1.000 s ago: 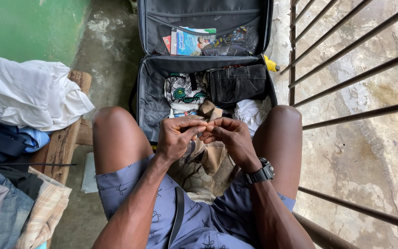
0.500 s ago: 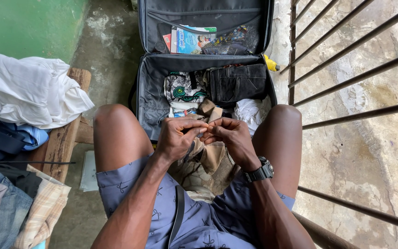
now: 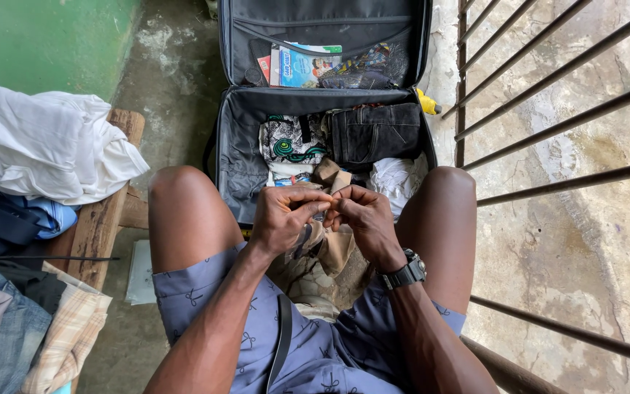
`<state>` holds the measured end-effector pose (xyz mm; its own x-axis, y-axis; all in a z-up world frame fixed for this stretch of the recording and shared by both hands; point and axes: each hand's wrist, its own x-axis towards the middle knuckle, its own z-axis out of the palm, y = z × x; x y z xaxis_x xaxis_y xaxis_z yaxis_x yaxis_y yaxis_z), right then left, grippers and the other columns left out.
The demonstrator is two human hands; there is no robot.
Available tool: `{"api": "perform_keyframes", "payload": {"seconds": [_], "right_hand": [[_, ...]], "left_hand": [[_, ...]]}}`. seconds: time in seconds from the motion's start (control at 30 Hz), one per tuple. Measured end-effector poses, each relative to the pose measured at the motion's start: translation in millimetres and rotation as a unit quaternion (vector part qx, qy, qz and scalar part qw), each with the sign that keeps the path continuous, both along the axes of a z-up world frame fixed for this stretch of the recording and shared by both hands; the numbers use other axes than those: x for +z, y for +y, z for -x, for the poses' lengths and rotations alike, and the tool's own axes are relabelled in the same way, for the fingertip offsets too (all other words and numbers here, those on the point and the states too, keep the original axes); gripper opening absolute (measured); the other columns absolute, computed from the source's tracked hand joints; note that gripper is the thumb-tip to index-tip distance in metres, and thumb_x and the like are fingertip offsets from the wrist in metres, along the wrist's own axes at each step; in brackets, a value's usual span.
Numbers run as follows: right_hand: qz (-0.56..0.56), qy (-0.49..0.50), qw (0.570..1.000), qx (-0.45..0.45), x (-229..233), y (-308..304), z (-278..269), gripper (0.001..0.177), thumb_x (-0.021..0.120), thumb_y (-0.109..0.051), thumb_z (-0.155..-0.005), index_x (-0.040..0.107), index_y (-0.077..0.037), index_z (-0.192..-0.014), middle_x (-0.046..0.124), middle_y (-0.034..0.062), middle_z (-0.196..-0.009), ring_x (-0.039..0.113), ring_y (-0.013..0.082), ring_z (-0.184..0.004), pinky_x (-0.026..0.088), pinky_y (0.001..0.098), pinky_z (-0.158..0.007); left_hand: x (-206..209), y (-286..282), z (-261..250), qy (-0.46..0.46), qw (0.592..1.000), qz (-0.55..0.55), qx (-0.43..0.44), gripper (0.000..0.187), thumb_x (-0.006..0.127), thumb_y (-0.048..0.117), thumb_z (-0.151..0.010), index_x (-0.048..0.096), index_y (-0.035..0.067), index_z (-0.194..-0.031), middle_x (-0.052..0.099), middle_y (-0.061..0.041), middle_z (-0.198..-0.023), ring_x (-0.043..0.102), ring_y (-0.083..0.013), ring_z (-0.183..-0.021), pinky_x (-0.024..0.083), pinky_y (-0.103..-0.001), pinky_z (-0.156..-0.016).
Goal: The person takes various items of clothing out of a suitcase, unfolding and checking them before setting them aside onto a pile.
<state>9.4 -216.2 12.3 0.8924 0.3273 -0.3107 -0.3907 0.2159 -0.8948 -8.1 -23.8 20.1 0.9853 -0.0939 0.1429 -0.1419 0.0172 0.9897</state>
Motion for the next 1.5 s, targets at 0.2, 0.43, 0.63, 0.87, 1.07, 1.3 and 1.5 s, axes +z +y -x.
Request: {"api": "perform_keyframes", "payload": {"seconds": [0.2,0.43,0.63,0.87,1.07,1.3,1.5], "right_hand": [[0.005,-0.014,1.000,0.002,-2,1,1,0.017,0.057,-0.007,-0.101,0.068,0.006,-0.099,0.072,0.0141,-0.081,0.070,0.0178,-0.070,0.057,0.0292,-0.065],[-0.013,-0.031,0.999,0.008,0,4,2,0.023,0.051,-0.009,-0.105,0.067,0.006,-0.102,0.071,0.0141,-0.081,0.070,0.0183,-0.070,0.058,0.0299,-0.064],[0.005,-0.029,0.999,0.013,1,6,4,0.023,0.050,-0.010,-0.105,0.066,0.006,-0.103,0.072,0.0140,-0.082,0.070,0.0180,-0.071,0.058,0.0306,-0.065],[-0.002,-0.017,1.000,0.012,-1,6,3,0.025,0.052,-0.013,-0.106,0.067,0.007,-0.108,0.073,0.0151,-0.086,0.072,0.0199,-0.075,0.061,0.0337,-0.072],[-0.063,0.012,0.998,0.012,-5,4,2,0.027,0.051,-0.013,-0.106,0.066,0.008,-0.112,0.074,0.0177,-0.097,0.074,0.0242,-0.087,0.061,0.0364,-0.083],[-0.191,0.071,0.979,0.016,-3,0,3,0.027,0.045,-0.009,-0.108,0.060,0.011,-0.118,0.072,0.0226,-0.109,0.075,0.0299,-0.098,0.060,0.0382,-0.092],[-0.275,0.095,0.956,0.031,14,-1,4,0.024,0.048,-0.006,-0.106,0.059,0.009,-0.120,0.071,0.0192,-0.112,0.072,0.0283,-0.103,0.058,0.0375,-0.097]], "left_hand": [[-3,-1,-1,0.012,1.000,0.026,-0.008,0.015,0.071,0.003,-0.091,0.080,-0.001,-0.102,0.081,-0.012,-0.097,0.076,-0.0131,-0.083,0.063,-0.026,-0.076],[-8,0,0,0.012,0.999,0.044,-0.010,0.015,0.071,0.006,-0.093,0.080,-0.001,-0.103,0.081,-0.010,-0.096,0.074,-0.0097,-0.079,0.060,-0.024,-0.071],[-9,1,0,0.042,0.999,0.006,0.006,0.019,0.073,0.016,-0.091,0.082,0.002,-0.101,0.081,-0.006,-0.092,0.067,-0.0050,-0.065,0.053,-0.021,-0.057],[-19,3,-5,0.086,0.996,-0.001,0.016,0.020,0.074,0.016,-0.090,0.082,0.003,-0.103,0.081,-0.006,-0.088,0.066,-0.0056,-0.064,0.054,-0.021,-0.057],[-21,7,-7,0.093,0.993,0.068,0.006,0.021,0.074,0.011,-0.091,0.079,-0.003,-0.106,0.078,-0.008,-0.086,0.069,-0.0071,-0.069,0.056,-0.021,-0.061],[-13,4,-5,0.155,0.970,0.185,0.001,0.019,0.075,0.007,-0.091,0.078,-0.005,-0.106,0.077,-0.010,-0.082,0.068,-0.0093,-0.065,0.055,-0.021,-0.060],[-17,1,-4,0.175,0.944,0.280,-0.005,0.021,0.074,0.001,-0.090,0.077,-0.006,-0.109,0.076,-0.010,-0.084,0.064,-0.0093,-0.065,0.052,-0.022,-0.062]]}}
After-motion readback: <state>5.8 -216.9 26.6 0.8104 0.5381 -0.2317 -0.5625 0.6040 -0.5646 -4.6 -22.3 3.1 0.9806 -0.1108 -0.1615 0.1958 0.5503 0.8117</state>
